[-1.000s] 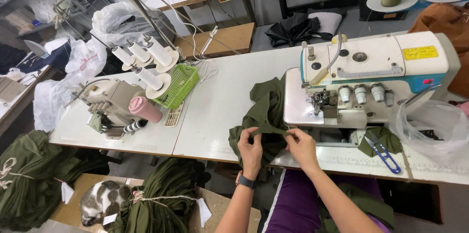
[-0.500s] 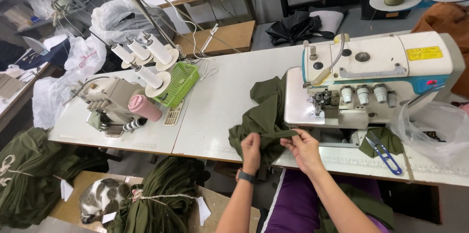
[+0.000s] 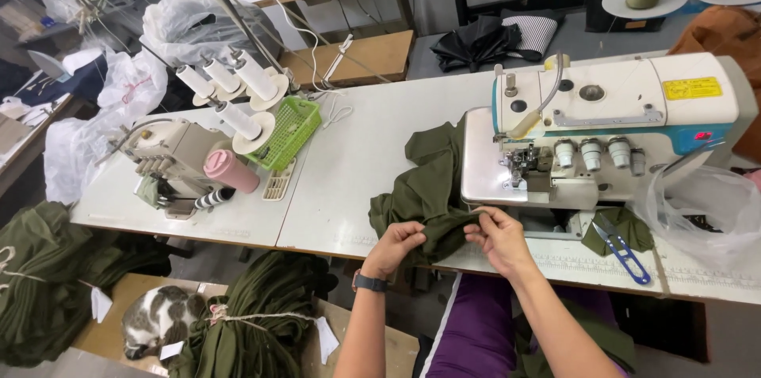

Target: Organizing and folding green fabric pieces at a sewing workstation.

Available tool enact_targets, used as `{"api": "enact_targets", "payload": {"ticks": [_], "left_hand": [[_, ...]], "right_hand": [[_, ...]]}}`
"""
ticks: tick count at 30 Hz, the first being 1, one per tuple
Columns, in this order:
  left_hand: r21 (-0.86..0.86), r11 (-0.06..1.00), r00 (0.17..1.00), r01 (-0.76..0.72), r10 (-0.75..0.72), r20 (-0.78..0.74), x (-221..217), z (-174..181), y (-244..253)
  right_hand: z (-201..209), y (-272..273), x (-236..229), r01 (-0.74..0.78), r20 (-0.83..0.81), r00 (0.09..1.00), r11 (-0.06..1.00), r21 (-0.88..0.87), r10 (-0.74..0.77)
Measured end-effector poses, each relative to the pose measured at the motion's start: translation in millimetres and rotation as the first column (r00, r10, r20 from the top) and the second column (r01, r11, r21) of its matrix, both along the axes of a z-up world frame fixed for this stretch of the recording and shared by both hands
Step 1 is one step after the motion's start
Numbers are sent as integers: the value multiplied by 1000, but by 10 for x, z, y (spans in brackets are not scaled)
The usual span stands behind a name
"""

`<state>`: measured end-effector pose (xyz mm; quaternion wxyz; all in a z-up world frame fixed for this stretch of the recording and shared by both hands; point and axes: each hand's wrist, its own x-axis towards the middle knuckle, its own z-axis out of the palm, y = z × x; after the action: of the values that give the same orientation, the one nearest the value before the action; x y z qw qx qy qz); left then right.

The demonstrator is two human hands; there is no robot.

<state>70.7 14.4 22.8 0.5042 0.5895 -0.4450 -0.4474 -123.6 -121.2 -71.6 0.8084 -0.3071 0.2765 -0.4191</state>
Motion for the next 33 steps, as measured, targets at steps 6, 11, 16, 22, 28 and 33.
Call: {"api": "enact_targets", "payload": {"ticks": [6,11,16,22,28,33], "left_hand": [[151,943,955,-298,296,32,-186,193,-11],[269,898,653,-348,438,-618,307,-387,-245],[294,892,491,-343,437,-754,495,-671,-313],[285,918,674,-276,396,-624,53,-227,-20],[74,993,914,-92,114,-390,403,-441,84],[-76,986,987,-146,151,51,541,-347,-143]], "right_hand": [[94,31,-12,-79,170,985,969,236,39],[118,71,-25,-149,-119,978,974,167,170],[209,67,-119,-160,-268,944,978,136,192],[19,-64,-148,-115,29,993,968,223,111],[-100,-110,-124,-237,131,969,944,229,211],[-446,-231,18,-436,-673,733,687,-582,-104]]}}
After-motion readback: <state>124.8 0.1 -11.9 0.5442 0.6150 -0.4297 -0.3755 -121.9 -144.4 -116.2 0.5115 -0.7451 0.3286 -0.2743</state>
